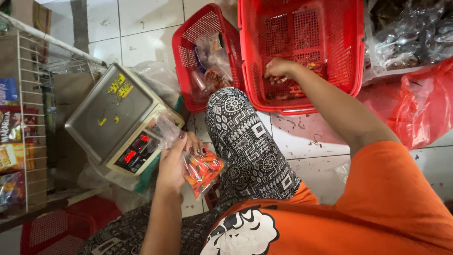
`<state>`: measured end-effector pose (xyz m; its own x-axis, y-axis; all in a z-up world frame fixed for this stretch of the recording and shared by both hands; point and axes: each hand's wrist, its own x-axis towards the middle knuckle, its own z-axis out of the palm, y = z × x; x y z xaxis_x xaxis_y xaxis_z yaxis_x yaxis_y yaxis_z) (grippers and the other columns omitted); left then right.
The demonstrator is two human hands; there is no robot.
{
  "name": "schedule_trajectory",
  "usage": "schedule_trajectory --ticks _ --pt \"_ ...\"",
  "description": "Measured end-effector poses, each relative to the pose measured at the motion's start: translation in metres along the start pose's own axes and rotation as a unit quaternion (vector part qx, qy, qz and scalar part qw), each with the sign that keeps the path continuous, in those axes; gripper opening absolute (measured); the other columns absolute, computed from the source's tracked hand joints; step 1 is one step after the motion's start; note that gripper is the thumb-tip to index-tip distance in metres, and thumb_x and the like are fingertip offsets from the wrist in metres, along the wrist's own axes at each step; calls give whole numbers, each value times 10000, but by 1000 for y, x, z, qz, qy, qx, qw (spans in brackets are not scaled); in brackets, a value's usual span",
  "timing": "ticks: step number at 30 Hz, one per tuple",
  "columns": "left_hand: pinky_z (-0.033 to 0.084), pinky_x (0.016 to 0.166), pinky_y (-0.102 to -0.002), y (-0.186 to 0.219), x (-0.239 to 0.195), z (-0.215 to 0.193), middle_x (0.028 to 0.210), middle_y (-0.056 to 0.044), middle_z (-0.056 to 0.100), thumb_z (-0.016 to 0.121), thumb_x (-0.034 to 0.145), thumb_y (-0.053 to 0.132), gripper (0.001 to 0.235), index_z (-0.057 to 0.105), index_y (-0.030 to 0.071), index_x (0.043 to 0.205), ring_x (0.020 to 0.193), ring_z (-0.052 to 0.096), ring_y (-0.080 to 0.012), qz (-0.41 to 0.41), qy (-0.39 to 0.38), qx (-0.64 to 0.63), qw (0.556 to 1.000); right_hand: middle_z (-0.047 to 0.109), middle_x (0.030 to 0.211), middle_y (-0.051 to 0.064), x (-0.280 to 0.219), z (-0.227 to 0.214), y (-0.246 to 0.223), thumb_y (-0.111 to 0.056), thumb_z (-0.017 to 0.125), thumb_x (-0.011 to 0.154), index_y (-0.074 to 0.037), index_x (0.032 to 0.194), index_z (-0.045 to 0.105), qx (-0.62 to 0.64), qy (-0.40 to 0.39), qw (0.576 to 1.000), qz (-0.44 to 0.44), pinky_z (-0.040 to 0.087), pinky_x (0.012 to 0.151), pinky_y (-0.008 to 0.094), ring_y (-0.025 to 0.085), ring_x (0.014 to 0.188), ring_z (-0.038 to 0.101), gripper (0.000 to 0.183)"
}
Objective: The person weighs small bags of red and green chilis using a digital scale and places them into red plastic baskets.
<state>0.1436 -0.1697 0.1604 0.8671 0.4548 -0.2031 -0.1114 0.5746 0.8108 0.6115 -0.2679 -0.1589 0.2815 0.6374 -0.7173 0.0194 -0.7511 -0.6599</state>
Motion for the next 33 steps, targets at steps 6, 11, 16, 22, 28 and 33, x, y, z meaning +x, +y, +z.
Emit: schedule_trajectory --ticks 6,11,16,22,28,33 --pt "539 986 -506 -13 23 5 730 -82 504 537 1061 232 357 446 85 748 759 562 -218 -10 -24 14 1000 725 972 68 -51 -9 0 -171 732 871 -112 1097 694 -12 -4 999 -43 603 668 382 190 803 700 237" --pt "523 977 -497 -9 17 -13 746 -82 493 528 1083 245 371 438 83 761 751 532 -198 -10 -20 17 1000 706 1138 218 -129 -18 -59 -290 762 859 -145 1217 746 -354 280 862 -230 539 859 513 413 984 677 386" --pt "553 984 -493 4 -1 -46 735 -68 495 549 1065 267 372 445 92 754 728 538 -183 -7 16 50 999 710 1206 155 -231 34 -170 -151 682 982 -91 1216 717 -166 292 852 -402 596 895 384 289 1020 732 245" --pt "495 656 -336 8 -24 -97 801 -59 580 570 1011 225 148 563 121 905 709 576 -159 -50 95 137 985 582 1384 159 -306 211 -285 -201 840 815 -111 1453 546 -171 7 803 -571 576 790 362 255 1043 703 708" --pt "510 788 -304 6 -35 -172 999 -91 655 695 1017 187 186 684 2 1036 904 624 -158 38 35 309 950 772 1026 97 -243 290 -353 -142 847 832 -49 1050 762 -115 -225 764 -594 581 843 329 204 972 741 252" --pt "517 646 -282 -2 -28 -219 882 -27 697 655 985 277 247 705 46 1057 733 638 -120 -26 166 234 958 738 897 126 -205 297 -367 -80 754 904 -37 969 752 -163 44 834 -525 554 757 371 209 816 707 79"
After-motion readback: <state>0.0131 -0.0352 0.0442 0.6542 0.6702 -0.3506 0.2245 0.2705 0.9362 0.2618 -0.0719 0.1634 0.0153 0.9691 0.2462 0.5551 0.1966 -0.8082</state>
